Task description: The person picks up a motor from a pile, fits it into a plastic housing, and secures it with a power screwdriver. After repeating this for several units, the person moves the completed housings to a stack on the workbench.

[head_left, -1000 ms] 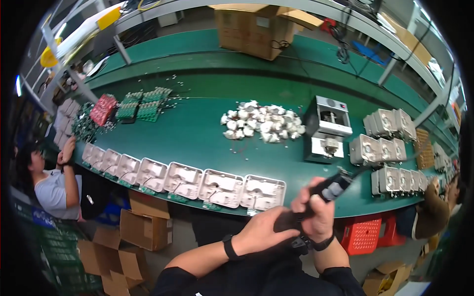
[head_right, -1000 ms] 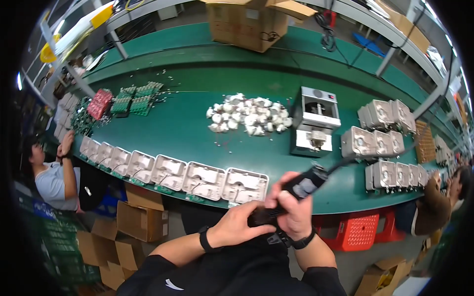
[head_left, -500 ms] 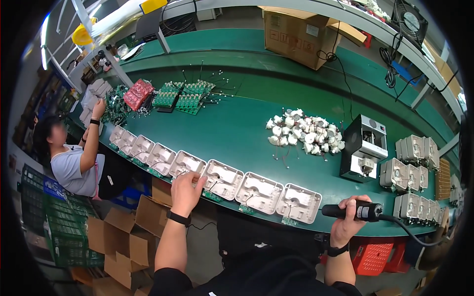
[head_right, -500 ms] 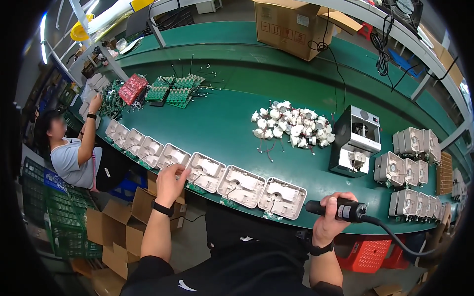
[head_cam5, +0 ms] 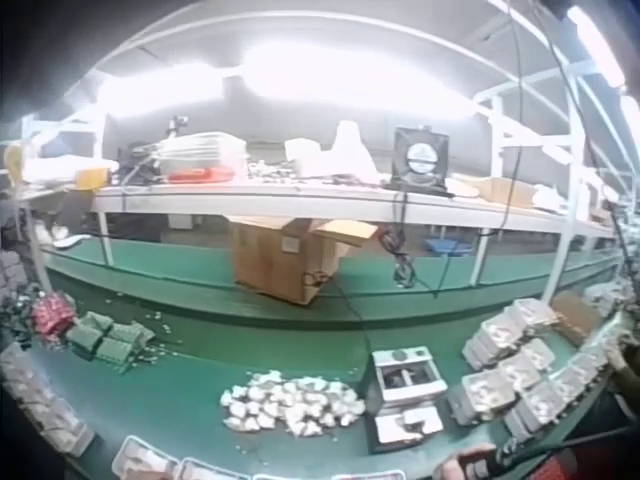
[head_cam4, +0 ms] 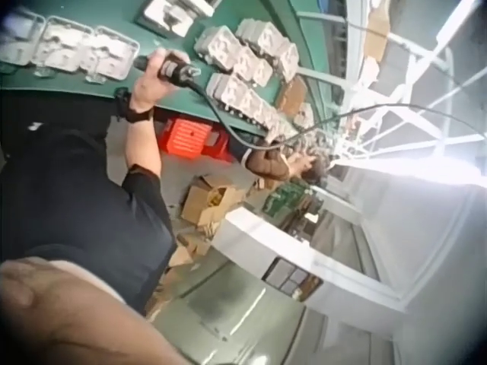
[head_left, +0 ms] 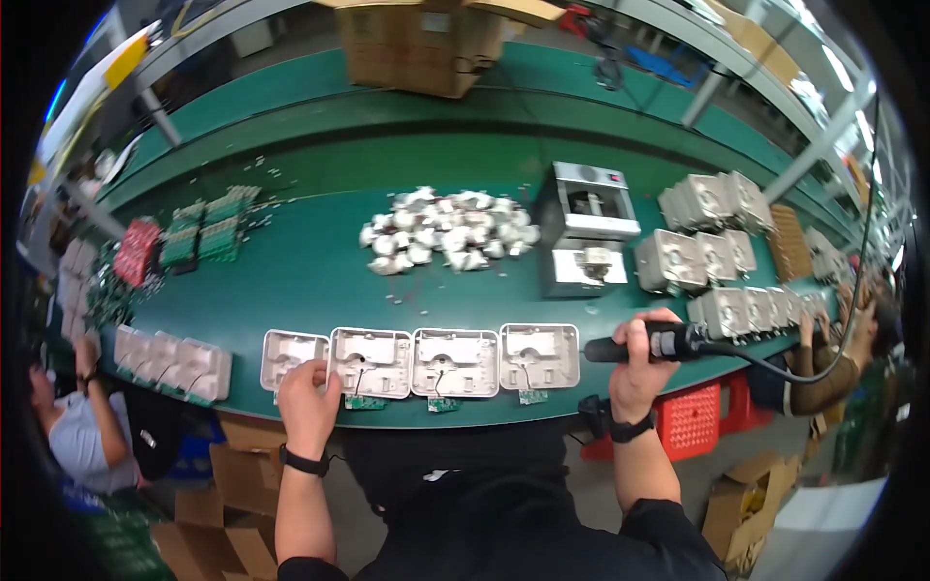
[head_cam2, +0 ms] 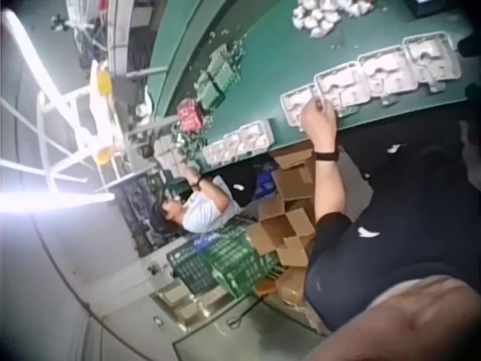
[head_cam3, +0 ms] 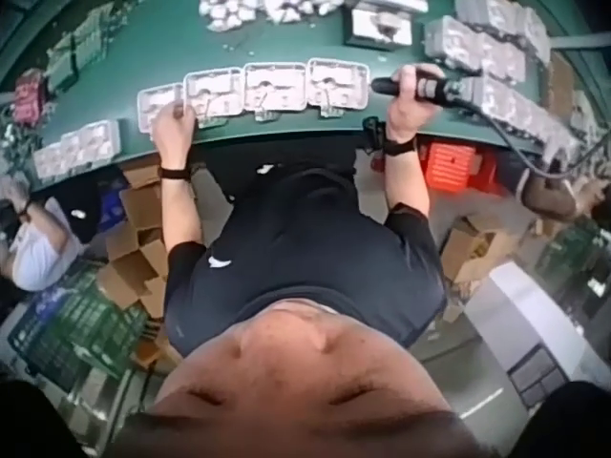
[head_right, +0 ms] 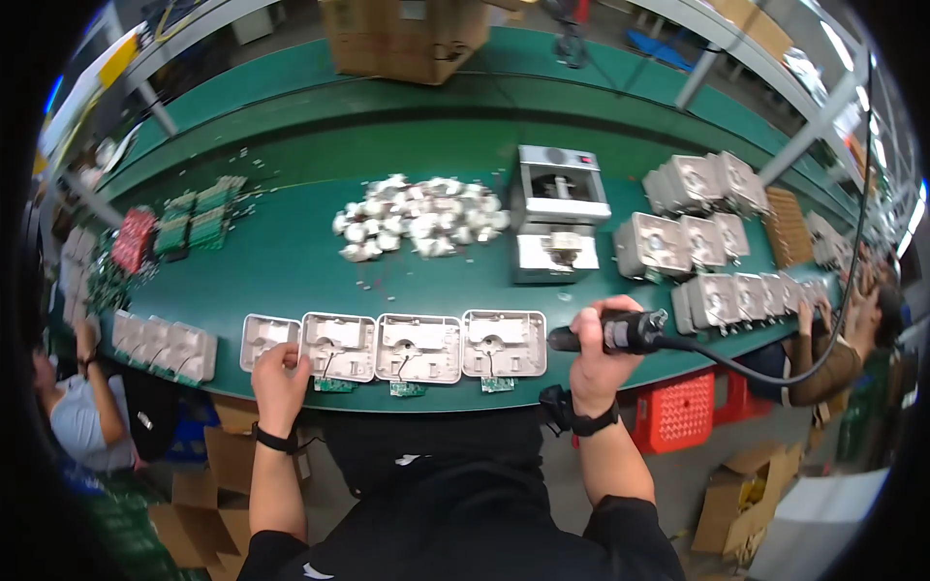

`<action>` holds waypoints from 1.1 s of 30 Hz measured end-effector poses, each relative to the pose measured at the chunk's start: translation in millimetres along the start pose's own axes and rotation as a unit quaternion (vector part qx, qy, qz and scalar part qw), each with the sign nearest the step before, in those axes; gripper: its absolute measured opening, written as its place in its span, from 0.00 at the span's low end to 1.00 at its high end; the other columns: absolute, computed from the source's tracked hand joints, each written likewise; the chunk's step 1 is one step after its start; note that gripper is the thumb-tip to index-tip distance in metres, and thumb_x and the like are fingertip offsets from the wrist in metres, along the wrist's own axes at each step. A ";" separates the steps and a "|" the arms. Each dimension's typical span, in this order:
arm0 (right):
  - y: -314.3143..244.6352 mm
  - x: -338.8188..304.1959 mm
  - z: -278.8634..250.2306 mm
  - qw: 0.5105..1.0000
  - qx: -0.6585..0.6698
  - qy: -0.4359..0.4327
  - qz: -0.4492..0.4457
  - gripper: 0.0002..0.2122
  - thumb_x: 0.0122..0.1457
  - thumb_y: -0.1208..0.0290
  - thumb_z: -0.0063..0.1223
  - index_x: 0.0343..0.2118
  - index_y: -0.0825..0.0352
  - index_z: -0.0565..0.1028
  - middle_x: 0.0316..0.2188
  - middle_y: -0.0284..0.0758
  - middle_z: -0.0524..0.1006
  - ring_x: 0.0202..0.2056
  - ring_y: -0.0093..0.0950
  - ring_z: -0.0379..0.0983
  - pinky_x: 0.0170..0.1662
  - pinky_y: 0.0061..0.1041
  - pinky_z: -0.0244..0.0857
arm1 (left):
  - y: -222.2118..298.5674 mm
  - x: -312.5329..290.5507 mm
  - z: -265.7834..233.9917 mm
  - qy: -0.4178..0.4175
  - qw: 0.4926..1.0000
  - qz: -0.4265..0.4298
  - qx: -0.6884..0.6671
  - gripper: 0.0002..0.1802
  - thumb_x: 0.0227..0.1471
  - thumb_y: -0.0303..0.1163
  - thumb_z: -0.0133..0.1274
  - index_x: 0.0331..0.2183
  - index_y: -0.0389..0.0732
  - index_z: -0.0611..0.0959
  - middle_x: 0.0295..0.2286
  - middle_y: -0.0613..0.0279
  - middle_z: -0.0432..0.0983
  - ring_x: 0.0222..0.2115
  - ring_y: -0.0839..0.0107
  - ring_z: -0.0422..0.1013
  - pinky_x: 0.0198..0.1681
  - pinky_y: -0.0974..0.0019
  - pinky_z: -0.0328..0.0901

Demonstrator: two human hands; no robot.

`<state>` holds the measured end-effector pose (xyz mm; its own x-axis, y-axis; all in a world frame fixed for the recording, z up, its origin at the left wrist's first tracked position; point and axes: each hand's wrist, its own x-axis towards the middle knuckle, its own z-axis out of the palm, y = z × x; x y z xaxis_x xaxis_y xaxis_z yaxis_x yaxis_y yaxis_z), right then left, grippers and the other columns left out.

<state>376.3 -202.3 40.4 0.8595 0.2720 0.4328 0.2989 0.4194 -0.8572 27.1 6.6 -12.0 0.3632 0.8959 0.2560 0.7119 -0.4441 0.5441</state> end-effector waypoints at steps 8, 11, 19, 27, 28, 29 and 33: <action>16.6 56.7 -59.4 0.996 -0.080 0.016 -0.037 0.09 0.59 0.83 0.55 0.41 0.68 0.70 0.29 0.32 0.73 0.27 0.23 0.70 0.34 0.25 0.67 | 72.1 -11.9 41.3 -0.055 0.998 -0.009 -0.037 0.11 0.47 0.30 0.64 0.33 0.35 0.84 0.26 0.55 0.80 0.29 0.60 0.77 0.34 0.59 0.70; 24.1 70.3 -69.4 0.997 -0.061 0.023 -0.029 0.09 0.60 0.83 0.54 0.41 0.68 0.70 0.29 0.32 0.72 0.26 0.23 0.70 0.33 0.24 0.67 | 80.0 -8.0 34.9 -0.071 0.997 -0.003 -0.023 0.12 0.47 0.32 0.65 0.33 0.35 0.84 0.26 0.55 0.81 0.30 0.59 0.77 0.35 0.58 0.70; 29.3 82.4 -85.1 0.997 -0.048 0.063 -0.008 0.08 0.62 0.80 0.56 0.42 0.67 0.71 0.28 0.30 0.72 0.26 0.22 0.69 0.32 0.23 0.67 | 102.3 112.3 -10.2 -0.174 0.978 0.112 0.031 0.18 0.45 0.34 0.68 0.36 0.36 0.82 0.33 0.53 0.81 0.36 0.56 0.78 0.39 0.59 0.71; 34.0 129.9 -74.4 0.960 -0.197 -0.016 0.199 0.08 0.62 0.76 0.58 0.42 0.67 0.71 0.28 0.30 0.73 0.26 0.20 0.69 0.32 0.23 0.66 | 54.9 197.2 67.3 -0.147 0.938 0.288 0.125 0.32 0.40 0.36 0.72 0.48 0.45 0.76 0.56 0.51 0.65 0.50 0.49 0.70 0.52 0.51 0.69; 40.2 131.8 -75.1 0.958 -0.198 -0.052 0.199 0.09 0.62 0.76 0.58 0.43 0.68 0.71 0.28 0.30 0.73 0.26 0.21 0.70 0.33 0.23 0.67 | 53.0 202.6 70.8 -0.177 0.935 0.288 0.106 0.33 0.39 0.37 0.72 0.48 0.45 0.76 0.56 0.51 0.64 0.51 0.48 0.70 0.53 0.51 0.68; 49.5 133.9 -74.7 0.956 -0.198 -0.090 0.198 0.11 0.61 0.76 0.58 0.44 0.69 0.70 0.28 0.30 0.74 0.27 0.21 0.70 0.33 0.23 0.67 | 49.6 207.3 72.1 -0.206 0.931 0.287 0.088 0.34 0.38 0.38 0.73 0.48 0.45 0.75 0.57 0.51 0.63 0.52 0.47 0.69 0.54 0.51 0.68; 117.6 136.5 -109.5 0.936 -0.306 -0.132 0.116 0.19 0.59 0.75 0.59 0.52 0.71 0.68 0.32 0.33 0.77 0.32 0.26 0.75 0.38 0.26 0.70 | 51.4 207.5 75.2 -0.220 0.927 0.292 0.085 0.34 0.39 0.39 0.72 0.47 0.45 0.75 0.55 0.51 0.63 0.52 0.46 0.69 0.54 0.51 0.68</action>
<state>574.2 -210.7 -31.8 0.8227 0.5323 0.1998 0.3677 -0.2300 -0.9011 184.2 168.6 9.0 0.8998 0.4258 0.0955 0.3879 -0.8806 0.2720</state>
